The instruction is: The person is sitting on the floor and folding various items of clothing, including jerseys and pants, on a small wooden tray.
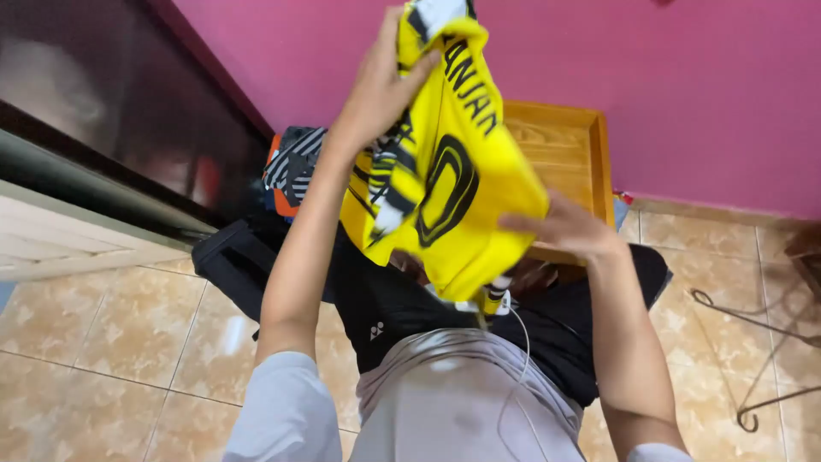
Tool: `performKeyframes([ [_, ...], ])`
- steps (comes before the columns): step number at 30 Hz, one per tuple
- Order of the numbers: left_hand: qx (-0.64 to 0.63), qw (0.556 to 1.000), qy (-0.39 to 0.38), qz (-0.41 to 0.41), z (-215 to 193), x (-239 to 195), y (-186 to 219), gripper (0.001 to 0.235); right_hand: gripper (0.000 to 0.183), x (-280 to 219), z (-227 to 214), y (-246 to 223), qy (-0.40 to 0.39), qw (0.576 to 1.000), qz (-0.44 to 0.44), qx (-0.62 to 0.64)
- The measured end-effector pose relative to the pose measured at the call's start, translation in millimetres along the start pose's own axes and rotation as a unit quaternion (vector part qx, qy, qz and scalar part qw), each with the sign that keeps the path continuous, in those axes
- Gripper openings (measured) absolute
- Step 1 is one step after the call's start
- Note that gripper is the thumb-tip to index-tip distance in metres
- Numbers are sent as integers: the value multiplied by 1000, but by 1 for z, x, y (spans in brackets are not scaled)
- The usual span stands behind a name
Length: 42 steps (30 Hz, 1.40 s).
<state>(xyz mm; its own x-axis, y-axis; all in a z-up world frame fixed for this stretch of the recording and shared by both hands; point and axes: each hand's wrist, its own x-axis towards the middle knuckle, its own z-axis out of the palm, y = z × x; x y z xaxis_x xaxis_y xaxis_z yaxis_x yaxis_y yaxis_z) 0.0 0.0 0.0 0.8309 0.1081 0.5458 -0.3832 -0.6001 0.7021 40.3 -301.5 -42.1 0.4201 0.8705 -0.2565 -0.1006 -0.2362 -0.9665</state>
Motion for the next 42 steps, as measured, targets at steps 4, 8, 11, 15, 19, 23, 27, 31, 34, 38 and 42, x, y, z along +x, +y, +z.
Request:
performKeyframes([
  [4, 299, 940, -107, -120, 31, -31, 10, 83, 51, 16, -14, -13, 130, 979, -39, 155],
  [8, -22, 999, -29, -36, 83, -78, 20, 40, 23, 45, -42, 0, 260, 934, -173, 173],
  [11, 19, 993, -64, -96, 122, -104, 21, 48, 20, 37, -37, -30, 252, 926, -191, 206],
  [15, -42, 988, 87, -117, 156, -128, 7, 31, 14, 18, -37, -52, 262, 900, -216, 272],
  [19, -171, 966, 155, -114, 109, -110, -42, 37, 20, -22, -53, -68, 296, 935, -132, 147],
  [23, 216, 929, 219, -207, 41, -83, -20, 49, 11, -37, -58, -76, 336, 922, -101, -166],
  [27, -33, 971, 196, -132, 80, -91, 6, 49, 30, -18, -43, -64, 314, 921, -140, 183],
  [31, -156, 945, 30, -285, 141, -116, 32, 104, 39, -12, -30, -69, 196, 899, -240, 309],
  [34, -20, 996, 76, -44, 184, -143, -35, 100, 41, -12, -37, -73, 213, 889, -283, 291],
  [38, 49, 987, 82, -129, 155, -149, -103, 70, 28, -25, -61, -83, 331, 877, -267, 222],
  [42, 202, 921, -38, -332, 65, -114, -97, 27, 16, -14, -127, -55, 466, 858, -201, 82],
])
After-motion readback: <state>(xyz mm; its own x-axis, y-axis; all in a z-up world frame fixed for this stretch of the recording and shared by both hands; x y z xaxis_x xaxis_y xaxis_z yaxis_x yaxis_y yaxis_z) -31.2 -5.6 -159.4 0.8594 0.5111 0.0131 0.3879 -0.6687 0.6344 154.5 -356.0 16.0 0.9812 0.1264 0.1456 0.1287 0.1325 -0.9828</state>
